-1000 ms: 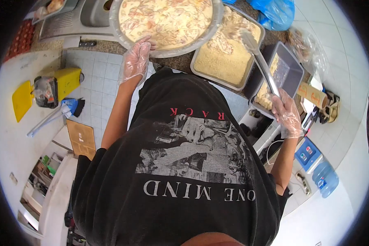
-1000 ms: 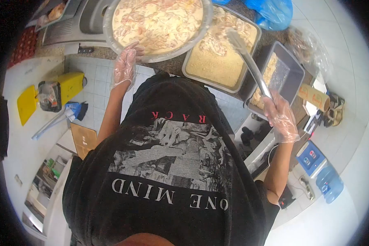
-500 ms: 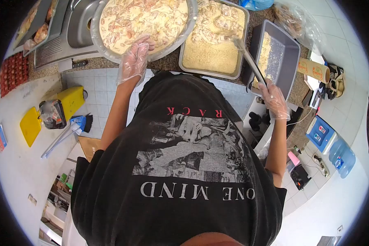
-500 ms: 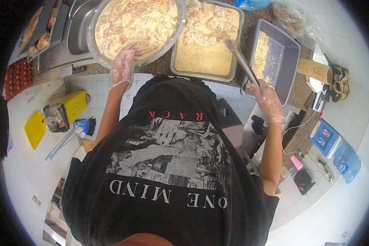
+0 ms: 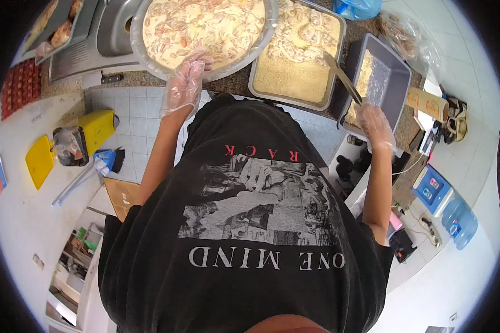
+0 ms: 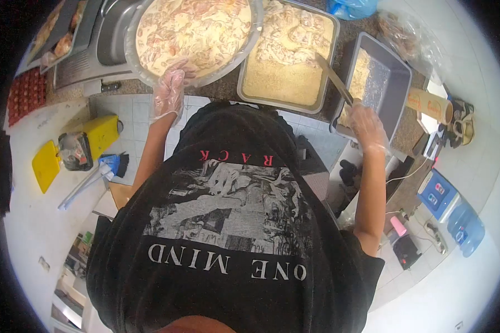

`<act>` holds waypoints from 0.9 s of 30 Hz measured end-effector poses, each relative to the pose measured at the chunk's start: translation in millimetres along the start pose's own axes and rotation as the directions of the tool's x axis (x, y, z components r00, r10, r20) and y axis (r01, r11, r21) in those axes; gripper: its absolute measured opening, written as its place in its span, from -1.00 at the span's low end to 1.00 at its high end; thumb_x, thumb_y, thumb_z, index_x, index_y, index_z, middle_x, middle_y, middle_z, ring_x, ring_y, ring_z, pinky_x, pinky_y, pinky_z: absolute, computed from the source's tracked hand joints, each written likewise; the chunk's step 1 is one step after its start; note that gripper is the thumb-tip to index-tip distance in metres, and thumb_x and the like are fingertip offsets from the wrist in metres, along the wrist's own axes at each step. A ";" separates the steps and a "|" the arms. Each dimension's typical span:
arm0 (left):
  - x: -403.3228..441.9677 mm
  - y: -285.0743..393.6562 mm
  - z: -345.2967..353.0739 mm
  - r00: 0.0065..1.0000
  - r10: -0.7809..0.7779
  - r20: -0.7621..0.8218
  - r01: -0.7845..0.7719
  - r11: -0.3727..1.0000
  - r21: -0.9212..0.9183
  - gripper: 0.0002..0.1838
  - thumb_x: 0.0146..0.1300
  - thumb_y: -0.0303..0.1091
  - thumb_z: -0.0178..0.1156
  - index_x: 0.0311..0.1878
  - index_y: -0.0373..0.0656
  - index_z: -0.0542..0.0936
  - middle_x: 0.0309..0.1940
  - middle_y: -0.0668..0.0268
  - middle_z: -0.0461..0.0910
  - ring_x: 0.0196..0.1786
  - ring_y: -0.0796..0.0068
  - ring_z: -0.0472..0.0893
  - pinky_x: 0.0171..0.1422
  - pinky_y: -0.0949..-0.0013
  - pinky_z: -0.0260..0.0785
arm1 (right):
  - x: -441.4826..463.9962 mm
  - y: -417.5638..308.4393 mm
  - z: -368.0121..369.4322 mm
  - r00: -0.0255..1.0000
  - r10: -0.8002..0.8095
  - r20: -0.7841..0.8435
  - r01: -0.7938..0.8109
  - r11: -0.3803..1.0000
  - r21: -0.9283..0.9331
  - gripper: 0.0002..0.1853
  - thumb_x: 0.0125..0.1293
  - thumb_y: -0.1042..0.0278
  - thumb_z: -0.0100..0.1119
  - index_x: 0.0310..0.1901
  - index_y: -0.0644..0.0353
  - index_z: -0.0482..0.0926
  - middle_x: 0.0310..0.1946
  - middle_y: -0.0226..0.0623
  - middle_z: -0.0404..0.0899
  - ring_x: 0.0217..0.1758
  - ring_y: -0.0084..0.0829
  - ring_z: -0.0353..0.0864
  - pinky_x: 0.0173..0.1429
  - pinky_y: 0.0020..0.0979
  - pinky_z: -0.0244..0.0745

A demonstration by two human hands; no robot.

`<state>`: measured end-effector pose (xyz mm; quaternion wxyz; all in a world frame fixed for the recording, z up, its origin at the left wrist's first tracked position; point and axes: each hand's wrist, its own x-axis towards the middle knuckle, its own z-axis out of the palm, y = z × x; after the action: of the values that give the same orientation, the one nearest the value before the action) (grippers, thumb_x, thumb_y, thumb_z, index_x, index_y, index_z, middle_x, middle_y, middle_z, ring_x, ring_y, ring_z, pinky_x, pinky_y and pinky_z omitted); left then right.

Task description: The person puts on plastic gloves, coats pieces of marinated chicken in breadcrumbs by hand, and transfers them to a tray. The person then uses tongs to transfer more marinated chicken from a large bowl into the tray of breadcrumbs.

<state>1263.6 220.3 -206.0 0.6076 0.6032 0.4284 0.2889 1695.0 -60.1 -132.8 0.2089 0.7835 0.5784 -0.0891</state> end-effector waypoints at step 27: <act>-66.7 -30.8 -76.9 0.927 0.060 -0.371 -0.093 0.993 -0.073 -0.51 0.73 -0.05 0.14 0.47 -0.19 0.60 0.17 0.19 0.79 0.16 0.40 0.75 0.31 0.26 0.54 | 107.1 -144.8 -194.2 0.685 -0.711 -0.160 0.627 0.687 -0.368 -0.67 0.58 0.11 0.21 0.19 0.13 0.54 -0.31 -0.25 0.70 -0.23 -0.17 0.82 -0.15 -0.15 0.70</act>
<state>1160.6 196.5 -217.5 0.5313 0.5268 0.4973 0.4391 1572.3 151.8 -32.0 0.1840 0.4800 0.8568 0.0401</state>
